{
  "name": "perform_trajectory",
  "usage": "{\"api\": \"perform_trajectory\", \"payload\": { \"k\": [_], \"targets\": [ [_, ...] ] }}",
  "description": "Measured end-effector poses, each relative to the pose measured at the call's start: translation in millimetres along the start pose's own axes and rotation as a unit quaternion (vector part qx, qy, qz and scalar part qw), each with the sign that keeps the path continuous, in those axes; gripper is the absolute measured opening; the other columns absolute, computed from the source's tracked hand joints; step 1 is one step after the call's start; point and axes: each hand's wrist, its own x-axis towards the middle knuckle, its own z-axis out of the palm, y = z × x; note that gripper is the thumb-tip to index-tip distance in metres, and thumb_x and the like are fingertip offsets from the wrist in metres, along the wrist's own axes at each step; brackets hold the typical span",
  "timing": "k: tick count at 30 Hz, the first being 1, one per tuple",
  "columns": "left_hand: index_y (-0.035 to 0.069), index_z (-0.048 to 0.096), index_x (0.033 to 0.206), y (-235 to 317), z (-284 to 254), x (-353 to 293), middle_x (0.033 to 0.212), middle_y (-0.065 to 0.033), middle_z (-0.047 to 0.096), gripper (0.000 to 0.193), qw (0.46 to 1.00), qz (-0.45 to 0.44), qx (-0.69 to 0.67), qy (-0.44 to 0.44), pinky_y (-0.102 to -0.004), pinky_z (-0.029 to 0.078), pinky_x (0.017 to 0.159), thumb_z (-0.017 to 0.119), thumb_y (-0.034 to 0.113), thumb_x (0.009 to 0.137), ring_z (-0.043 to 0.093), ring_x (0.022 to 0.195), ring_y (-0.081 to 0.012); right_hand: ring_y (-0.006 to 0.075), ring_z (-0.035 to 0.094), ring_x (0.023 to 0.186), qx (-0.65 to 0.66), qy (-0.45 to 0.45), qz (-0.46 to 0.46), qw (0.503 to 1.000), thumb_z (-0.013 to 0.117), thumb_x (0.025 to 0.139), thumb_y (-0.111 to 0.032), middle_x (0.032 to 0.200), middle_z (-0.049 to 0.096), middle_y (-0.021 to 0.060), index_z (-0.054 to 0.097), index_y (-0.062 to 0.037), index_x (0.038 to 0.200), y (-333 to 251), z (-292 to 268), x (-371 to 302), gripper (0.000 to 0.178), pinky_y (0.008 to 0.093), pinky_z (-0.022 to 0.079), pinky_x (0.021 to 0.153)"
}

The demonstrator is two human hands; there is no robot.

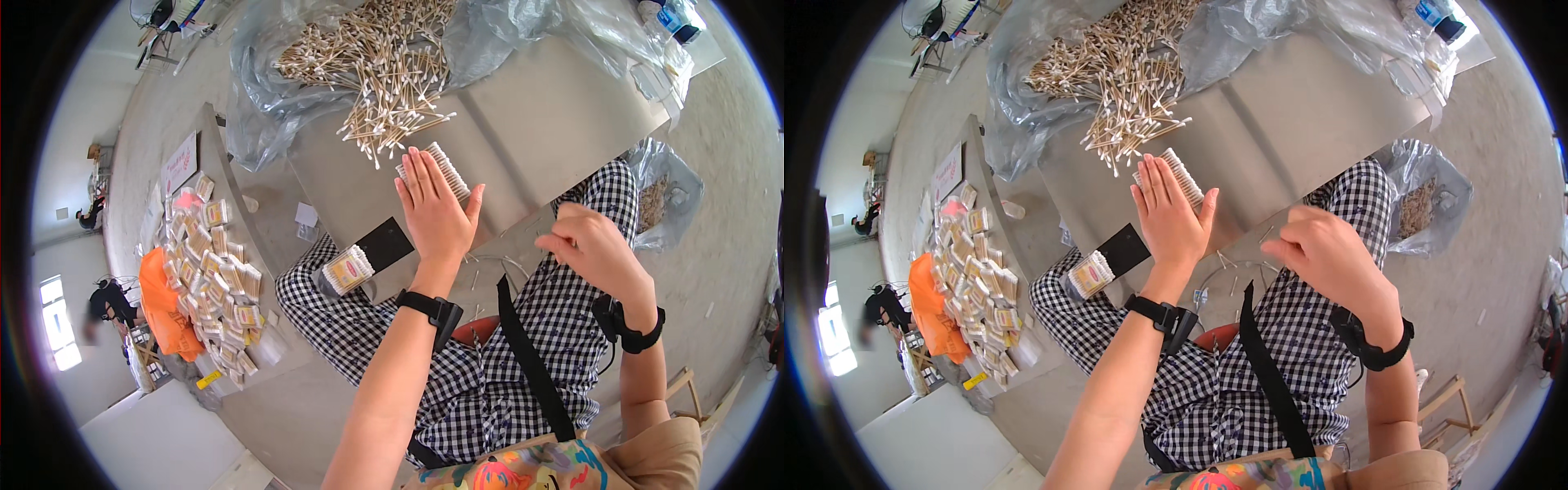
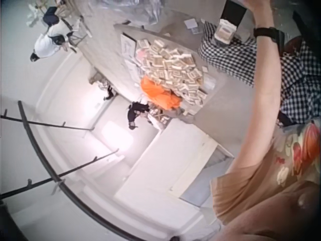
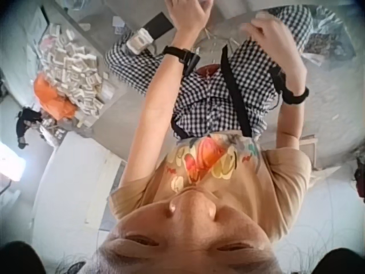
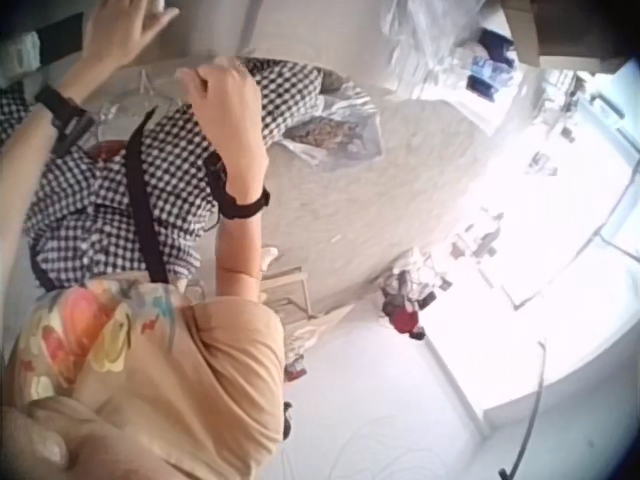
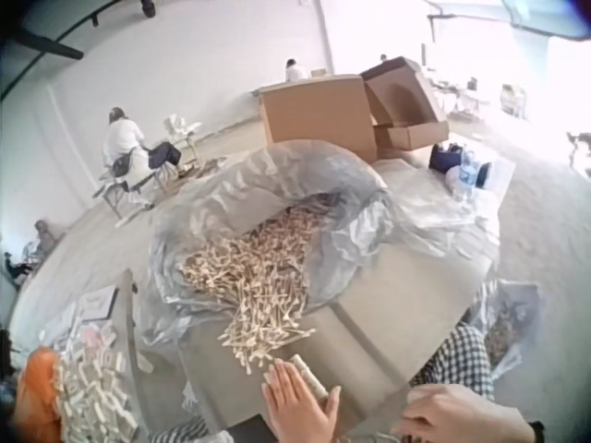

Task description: Manually align and pack cotton swabs into small plastic containers.

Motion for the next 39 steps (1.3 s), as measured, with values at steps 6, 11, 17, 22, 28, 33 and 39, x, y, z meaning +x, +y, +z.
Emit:
{"api": "perform_trajectory", "payload": {
  "k": [6, 11, 17, 22, 28, 33, 39],
  "targets": [
    [-0.011, 0.019, 0.152, 3, -1, 2, 0.161, -0.0279, 0.019, 0.093, 1.0, 0.0, -0.02, -0.003, -0.0522, 0.018, 0.121, 0.047, 0.058, 0.097, 0.018, 0.151, -0.0393, 0.0272, 0.064, 0.082, 0.002, 0.156, -0.086, 0.984, 0.07, 0.087, -0.011, 0.092, 0.06, 0.011, 0.061, -0.0017, 0.096, -8, 8, 17, 0.016, 0.0378, 0.051, 0.072],
    [-0.003, 0.021, 0.154, -7, -12, -11, 0.16, -0.0269, 0.02, 0.077, 0.981, -0.022, -0.171, 0.093, -0.0501, 0.013, 0.122, 0.056, 0.037, 0.099, 0.018, 0.15, -0.0387, 0.0226, 0.065, 0.087, 0.144, 0.245, -0.118, 0.952, 0.068, 0.089, -0.006, 0.098, 0.062, 0.0101, 0.061, -0.0022, 0.106, -24, 7, 21, 0.019, 0.0321, 0.052, 0.076],
    [0.001, 0.042, 0.145, 13, -106, -62, 0.139, -0.014, 0.057, 0.056, 0.812, -0.01, -0.534, -0.236, -0.0375, 0.043, 0.106, 0.066, 0.009, 0.094, 0.057, 0.124, -0.0202, 0.0104, 0.064, 0.091, 0.368, 0.277, -0.087, 0.883, 0.062, 0.097, -0.008, 0.098, 0.067, 0.0038, 0.06, 0.0028, 0.108, -46, -16, 26, 0.015, 0.0267, 0.052, 0.078],
    [-0.001, 0.05, 0.137, 56, -142, -87, 0.123, -0.0088, 0.065, 0.057, 0.573, -0.111, -0.736, -0.343, -0.0313, 0.047, 0.1, 0.076, 0.001, 0.086, 0.06, 0.117, -0.0157, 0.0085, 0.062, 0.091, 0.455, 0.259, -0.181, 0.833, 0.06, 0.1, -0.01, 0.099, 0.065, 0.0045, 0.059, 0.0035, 0.11, -93, -9, 49, 0.017, 0.0258, 0.053, 0.08],
    [-0.005, 0.062, 0.119, 53, -148, -95, 0.105, -0.0042, 0.069, 0.046, 0.584, -0.16, -0.704, -0.371, -0.0251, 0.053, 0.087, 0.083, 0.003, 0.08, 0.064, 0.097, -0.0083, 0.0136, 0.063, 0.082, 0.333, 0.346, -0.21, 0.852, 0.067, 0.093, -0.009, 0.093, 0.065, 0.0041, 0.06, 0.0005, 0.106, -107, 2, 64, 0.017, 0.0292, 0.05, 0.072],
    [-0.005, 0.062, 0.118, 53, -172, -85, 0.104, -0.0037, 0.068, 0.042, 0.631, -0.189, -0.645, -0.386, -0.0247, 0.053, 0.087, 0.082, 0.005, 0.082, 0.063, 0.097, -0.0077, 0.0252, 0.062, 0.075, -0.104, 0.42, -0.361, 0.826, 0.071, 0.079, -0.001, 0.086, 0.063, 0.005, 0.062, -0.0051, 0.103, -106, 9, 59, 0.026, 0.0364, 0.049, 0.067],
    [0.001, 0.063, 0.119, 39, -141, -108, 0.093, -0.0022, 0.068, 0.053, 0.625, -0.1, -0.696, -0.34, -0.0229, 0.054, 0.08, 0.087, 0.027, 0.079, 0.061, 0.088, -0.005, 0.0157, 0.062, 0.082, 0.561, 0.213, -0.205, 0.773, 0.055, 0.102, -0.011, 0.097, 0.066, 0.0056, 0.06, -0.0057, 0.123, -119, 9, 53, 0.023, 0.0288, 0.052, 0.08]
  ]
}}
